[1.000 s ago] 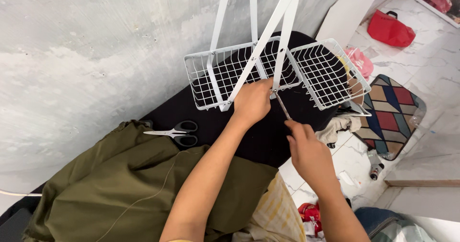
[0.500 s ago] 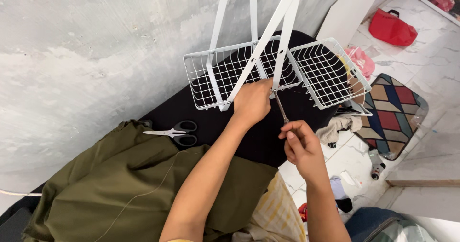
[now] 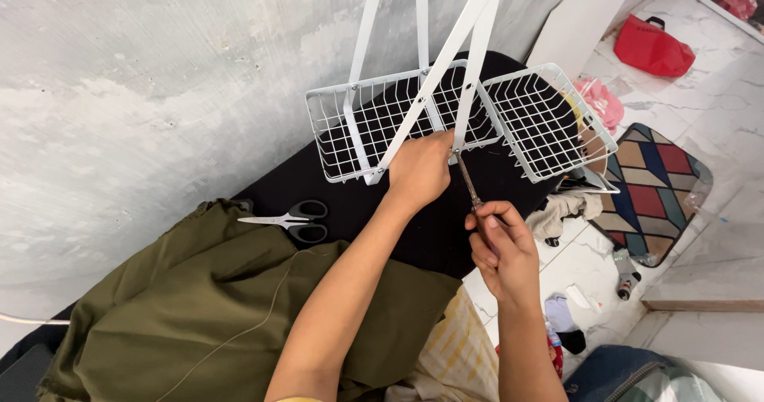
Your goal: The person assembles a white wire dish rack by attaching wire baskets to a frame using a screwdriver. They insert screws and washers into holes on the frame and baskets, then tighten them to secure the components.
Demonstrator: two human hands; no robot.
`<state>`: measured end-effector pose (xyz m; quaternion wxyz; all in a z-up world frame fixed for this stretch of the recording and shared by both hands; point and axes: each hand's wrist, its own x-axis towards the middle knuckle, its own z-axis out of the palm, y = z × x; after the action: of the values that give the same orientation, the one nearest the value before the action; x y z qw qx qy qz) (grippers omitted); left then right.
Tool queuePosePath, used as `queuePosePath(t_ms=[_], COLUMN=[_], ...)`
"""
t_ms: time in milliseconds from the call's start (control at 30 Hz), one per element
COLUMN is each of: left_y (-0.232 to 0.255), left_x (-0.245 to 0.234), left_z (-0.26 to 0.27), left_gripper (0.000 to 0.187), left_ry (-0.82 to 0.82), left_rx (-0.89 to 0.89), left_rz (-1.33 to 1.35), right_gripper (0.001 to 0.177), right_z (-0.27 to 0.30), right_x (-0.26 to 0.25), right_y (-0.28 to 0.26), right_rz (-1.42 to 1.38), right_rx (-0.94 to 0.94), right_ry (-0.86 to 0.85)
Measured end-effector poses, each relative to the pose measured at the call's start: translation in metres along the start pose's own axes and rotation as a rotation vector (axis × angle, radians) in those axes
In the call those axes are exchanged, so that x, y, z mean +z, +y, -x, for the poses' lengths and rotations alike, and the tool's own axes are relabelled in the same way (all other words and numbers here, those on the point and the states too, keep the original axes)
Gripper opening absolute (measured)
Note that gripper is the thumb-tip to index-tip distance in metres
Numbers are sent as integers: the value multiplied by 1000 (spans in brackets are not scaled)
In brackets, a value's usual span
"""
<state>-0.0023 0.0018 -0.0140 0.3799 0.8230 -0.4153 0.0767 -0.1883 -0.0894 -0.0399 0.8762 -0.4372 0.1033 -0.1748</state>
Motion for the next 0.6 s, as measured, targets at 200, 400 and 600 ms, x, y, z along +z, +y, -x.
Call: queuePosePath(t_ms=[200, 400, 600], left_y=[-2, 0, 5], left_x=[1, -2, -11], left_z=[1, 1, -3], left_gripper=[22, 16, 16], left_ry=[25, 3, -7], left_rx=[29, 21, -7], left_rz=[8, -15, 46], right_gripper=[14, 16, 18], right_z=[-2, -3, 11], right_x=[-11, -21, -23], right_y=[1, -3, -14], right_rz=[-230, -227, 65], right_rx=[47, 80, 52], right_ry=[-46, -108, -98])
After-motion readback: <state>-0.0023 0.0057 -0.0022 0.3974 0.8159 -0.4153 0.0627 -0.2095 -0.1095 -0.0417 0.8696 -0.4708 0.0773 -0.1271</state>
